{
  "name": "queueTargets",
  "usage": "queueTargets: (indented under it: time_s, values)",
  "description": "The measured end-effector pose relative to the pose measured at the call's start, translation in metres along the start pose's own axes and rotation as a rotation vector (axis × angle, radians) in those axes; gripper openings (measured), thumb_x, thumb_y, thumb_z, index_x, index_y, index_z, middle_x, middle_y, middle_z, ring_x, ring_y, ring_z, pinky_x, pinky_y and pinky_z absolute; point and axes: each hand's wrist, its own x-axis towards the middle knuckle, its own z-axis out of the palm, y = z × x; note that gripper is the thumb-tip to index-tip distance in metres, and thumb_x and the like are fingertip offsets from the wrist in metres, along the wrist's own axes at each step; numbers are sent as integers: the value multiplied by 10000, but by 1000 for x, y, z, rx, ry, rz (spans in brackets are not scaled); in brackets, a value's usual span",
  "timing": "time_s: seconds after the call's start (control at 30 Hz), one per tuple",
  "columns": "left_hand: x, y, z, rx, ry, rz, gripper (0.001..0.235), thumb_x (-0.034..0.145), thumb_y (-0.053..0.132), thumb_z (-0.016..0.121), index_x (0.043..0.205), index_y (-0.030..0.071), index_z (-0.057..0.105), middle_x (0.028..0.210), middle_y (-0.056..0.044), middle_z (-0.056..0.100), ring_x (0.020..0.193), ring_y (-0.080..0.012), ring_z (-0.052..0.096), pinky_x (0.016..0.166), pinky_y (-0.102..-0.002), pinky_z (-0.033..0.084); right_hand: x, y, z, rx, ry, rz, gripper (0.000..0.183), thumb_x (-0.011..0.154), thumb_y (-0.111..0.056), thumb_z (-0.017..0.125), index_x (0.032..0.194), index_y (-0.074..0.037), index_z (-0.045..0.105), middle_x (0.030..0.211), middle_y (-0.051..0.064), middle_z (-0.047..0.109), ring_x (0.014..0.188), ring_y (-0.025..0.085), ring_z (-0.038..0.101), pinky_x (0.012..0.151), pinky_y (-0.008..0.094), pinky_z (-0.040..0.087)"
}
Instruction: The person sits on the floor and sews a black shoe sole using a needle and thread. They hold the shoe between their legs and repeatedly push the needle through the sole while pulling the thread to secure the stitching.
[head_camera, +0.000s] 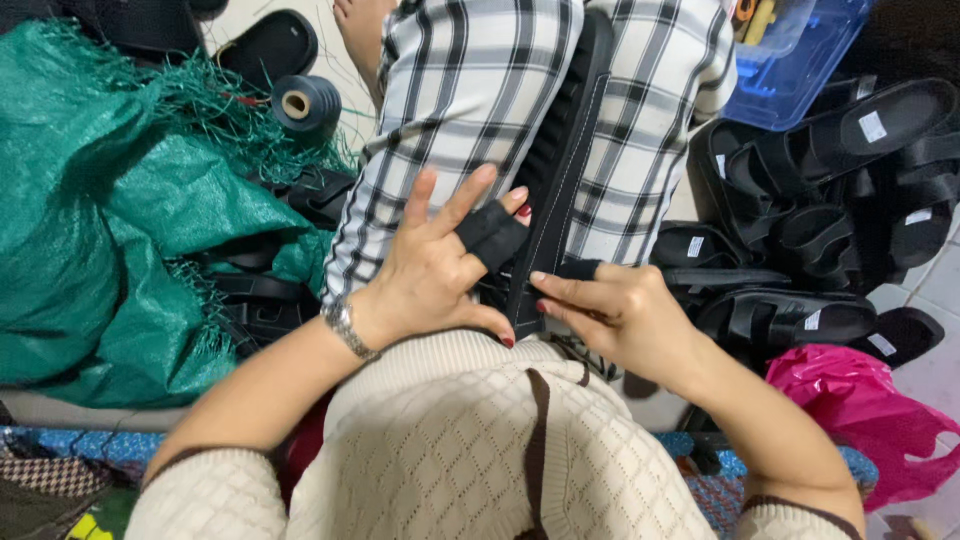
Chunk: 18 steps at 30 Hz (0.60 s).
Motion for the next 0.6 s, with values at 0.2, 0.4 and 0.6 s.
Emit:
queueTargets:
  time_s: [0.2, 0.4, 0.6]
  values:
    - [-27, 30, -39, -117, 158, -276, 419, 884, 344, 805, 633, 51, 641, 1268, -135, 696, 1319, -413, 465, 951, -546, 391, -24, -24, 6, -636, 126, -100, 305, 977, -294, 691, 1255, -168, 697, 594, -10, 372, 470, 194, 433, 404, 371, 335]
    - [-33, 52, -23, -1662, 7, -739, 234, 966, 72, 656, 1176, -21, 704, 695, -134, 691, 609, -122, 599, 574, -232, 520, -17, -18, 20, -646, 159, -98, 93, 971, -231, 508, 957, -186, 587, 632, -9, 417, 562, 209, 559, 500, 327, 459]
    - [-22, 60, 2, -1335, 105, -1139, 309, 842, 37, 797, 1136, 11, 710, 515, -79, 627, 411, -96, 556, 404, -188, 417, -16, -8, 19, -594, 156, -149, 62, 939, -244, 607, 979, -197, 609, 606, -15, 433, 523, 195, 572, 493, 315, 484]
